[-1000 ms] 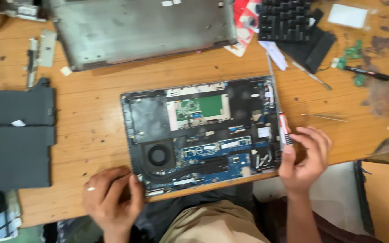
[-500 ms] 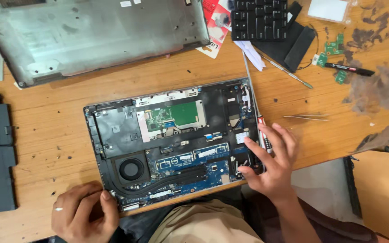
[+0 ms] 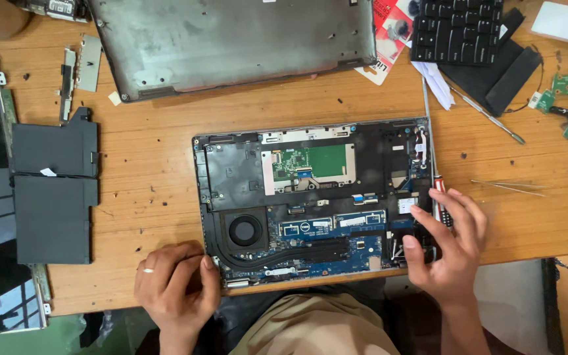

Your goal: The person uses tweezers to adjust a small component on the motherboard, then uses a screwdriver to tighten several screws around the laptop chassis. They place the battery back into the laptop and secure it with screws.

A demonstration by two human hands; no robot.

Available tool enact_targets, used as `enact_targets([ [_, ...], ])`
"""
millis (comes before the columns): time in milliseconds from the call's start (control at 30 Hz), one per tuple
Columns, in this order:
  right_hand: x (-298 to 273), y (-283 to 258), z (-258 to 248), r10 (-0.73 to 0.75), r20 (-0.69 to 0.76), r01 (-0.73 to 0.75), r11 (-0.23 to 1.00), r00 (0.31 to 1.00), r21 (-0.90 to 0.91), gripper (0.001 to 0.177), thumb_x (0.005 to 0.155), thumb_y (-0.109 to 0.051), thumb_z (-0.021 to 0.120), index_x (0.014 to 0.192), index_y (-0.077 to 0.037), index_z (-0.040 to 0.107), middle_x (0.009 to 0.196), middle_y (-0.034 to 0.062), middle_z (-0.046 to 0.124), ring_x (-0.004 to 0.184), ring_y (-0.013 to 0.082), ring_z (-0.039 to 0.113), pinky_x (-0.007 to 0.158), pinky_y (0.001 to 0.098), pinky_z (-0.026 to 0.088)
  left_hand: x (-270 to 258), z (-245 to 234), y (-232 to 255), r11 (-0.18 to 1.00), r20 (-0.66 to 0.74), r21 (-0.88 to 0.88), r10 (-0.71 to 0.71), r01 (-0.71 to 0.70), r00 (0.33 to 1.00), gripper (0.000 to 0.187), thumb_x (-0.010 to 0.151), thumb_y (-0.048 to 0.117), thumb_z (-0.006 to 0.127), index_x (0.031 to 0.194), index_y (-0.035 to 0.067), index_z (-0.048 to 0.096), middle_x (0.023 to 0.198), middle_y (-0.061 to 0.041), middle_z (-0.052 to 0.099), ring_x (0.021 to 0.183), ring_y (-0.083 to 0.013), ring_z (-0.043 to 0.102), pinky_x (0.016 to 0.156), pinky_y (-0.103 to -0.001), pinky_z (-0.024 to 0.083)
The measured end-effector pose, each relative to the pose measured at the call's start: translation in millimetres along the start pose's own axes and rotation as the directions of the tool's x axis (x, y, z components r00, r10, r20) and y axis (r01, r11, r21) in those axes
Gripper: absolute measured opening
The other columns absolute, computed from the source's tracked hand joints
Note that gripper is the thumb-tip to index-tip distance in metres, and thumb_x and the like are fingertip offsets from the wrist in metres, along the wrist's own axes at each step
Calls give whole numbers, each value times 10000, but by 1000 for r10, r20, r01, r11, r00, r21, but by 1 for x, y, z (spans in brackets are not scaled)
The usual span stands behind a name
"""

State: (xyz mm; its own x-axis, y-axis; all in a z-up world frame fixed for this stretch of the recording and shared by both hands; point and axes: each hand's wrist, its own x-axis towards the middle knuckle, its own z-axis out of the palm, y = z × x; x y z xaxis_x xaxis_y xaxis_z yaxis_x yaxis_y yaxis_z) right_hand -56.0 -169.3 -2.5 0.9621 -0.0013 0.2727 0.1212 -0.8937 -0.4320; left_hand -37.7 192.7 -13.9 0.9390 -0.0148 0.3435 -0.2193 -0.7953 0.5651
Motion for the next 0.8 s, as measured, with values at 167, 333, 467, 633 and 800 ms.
enact_targets([
  [167,-2,2,0,7,16,-7,1000,1000,2,363,881,-247,718,1207,-88,708,1418,140,596,1370,391,509,1181,486,399,-3,0,-4,1000,17,-16,-5,5,1000,119,810,92,769,777,87,654,884,-51,672,828,-269,649,770,-391,469],
  [333,-5,5,3,19,4,-19,1000,1000,21,356,878,-259,738,1188,-85,716,1406,115,605,1353,369,514,1167,466,414,-4,-1,-4,1000,20,-21,-14,15,1000,136,795,93,786,774,83,652,885,-51,678,827,-270,652,757,-386,455],
  [467,-9,9,6,54,-78,-46,993,995,106,341,909,-243,732,1188,-47,714,1395,135,598,1280,325,555,1115,433,476,-2,-2,-2,998,8,-47,-29,29,1000,116,796,67,775,790,83,660,883,-37,678,830,-256,659,754,-376,453],
  [633,-25,2,13,193,-174,-145,956,966,254,231,1024,-149,712,1205,-7,697,1402,153,579,1304,302,618,1121,386,528,-1,-7,-1,993,58,-81,-83,88,995,115,820,62,776,795,74,664,895,-43,694,830,-242,658,756,-373,445],
  [800,-24,-12,13,234,-145,-206,961,961,183,198,1010,-124,730,1157,6,701,1414,155,596,1354,312,594,1157,373,493,-4,-15,6,986,85,-99,-126,134,988,62,829,42,757,858,65,707,945,-47,708,872,-233,660,807,-370,465],
])
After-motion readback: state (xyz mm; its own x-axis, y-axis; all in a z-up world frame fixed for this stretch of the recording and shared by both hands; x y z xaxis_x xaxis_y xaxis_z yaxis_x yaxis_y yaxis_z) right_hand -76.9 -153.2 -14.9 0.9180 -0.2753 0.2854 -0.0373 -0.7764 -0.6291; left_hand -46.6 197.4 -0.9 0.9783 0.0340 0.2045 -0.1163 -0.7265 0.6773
